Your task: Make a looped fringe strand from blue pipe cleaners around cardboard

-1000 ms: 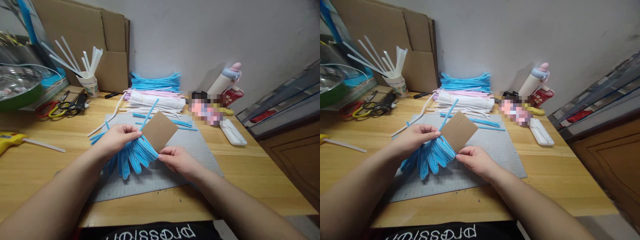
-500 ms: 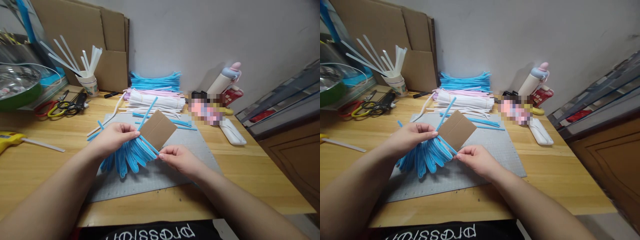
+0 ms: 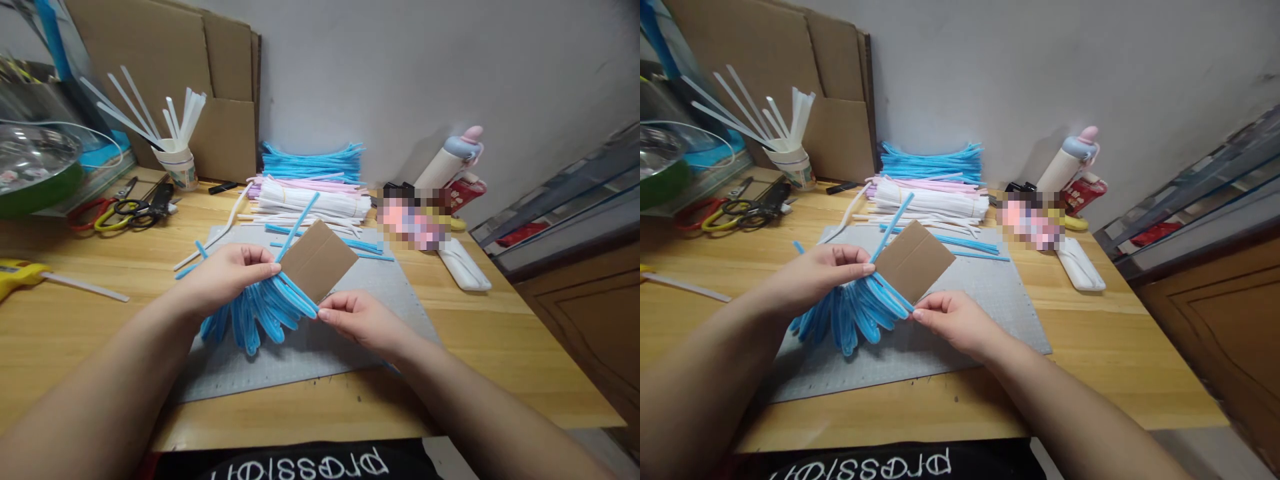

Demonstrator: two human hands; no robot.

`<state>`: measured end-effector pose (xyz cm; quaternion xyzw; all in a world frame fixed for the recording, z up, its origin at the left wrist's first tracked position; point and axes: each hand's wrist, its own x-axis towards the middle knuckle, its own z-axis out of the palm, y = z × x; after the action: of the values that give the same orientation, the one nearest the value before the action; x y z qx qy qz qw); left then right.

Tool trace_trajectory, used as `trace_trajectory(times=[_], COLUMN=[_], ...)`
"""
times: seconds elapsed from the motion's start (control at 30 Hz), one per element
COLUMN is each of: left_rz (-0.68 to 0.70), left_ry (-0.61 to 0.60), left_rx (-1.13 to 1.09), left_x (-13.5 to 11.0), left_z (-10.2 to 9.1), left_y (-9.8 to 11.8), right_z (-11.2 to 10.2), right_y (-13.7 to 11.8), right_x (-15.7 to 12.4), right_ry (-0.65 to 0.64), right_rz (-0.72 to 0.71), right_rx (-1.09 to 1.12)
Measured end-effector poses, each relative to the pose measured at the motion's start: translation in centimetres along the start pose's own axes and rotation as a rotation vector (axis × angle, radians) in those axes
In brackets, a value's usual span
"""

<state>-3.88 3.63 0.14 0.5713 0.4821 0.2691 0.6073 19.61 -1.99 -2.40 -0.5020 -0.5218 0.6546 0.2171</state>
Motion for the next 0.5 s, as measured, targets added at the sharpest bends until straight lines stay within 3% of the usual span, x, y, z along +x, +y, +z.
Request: trace_trajectory(times=[0.33,0.5], left_rz=[0.027,0.031], left_ry=[-0.048,-0.102], left_rx=[-0.019,-0.028], left_x=[0.04,-0.26], left_z=[-0.15,0.01], left_y=[-0.13,0.14], right_z=[-0.15,-0.75], right_y=[0.32,0.44], right_x=[0.32,0.43], right_ry=[-0.024,-0.189], right_rz=[-0.017,-0.006], right_rx=[-0.023,-0.017])
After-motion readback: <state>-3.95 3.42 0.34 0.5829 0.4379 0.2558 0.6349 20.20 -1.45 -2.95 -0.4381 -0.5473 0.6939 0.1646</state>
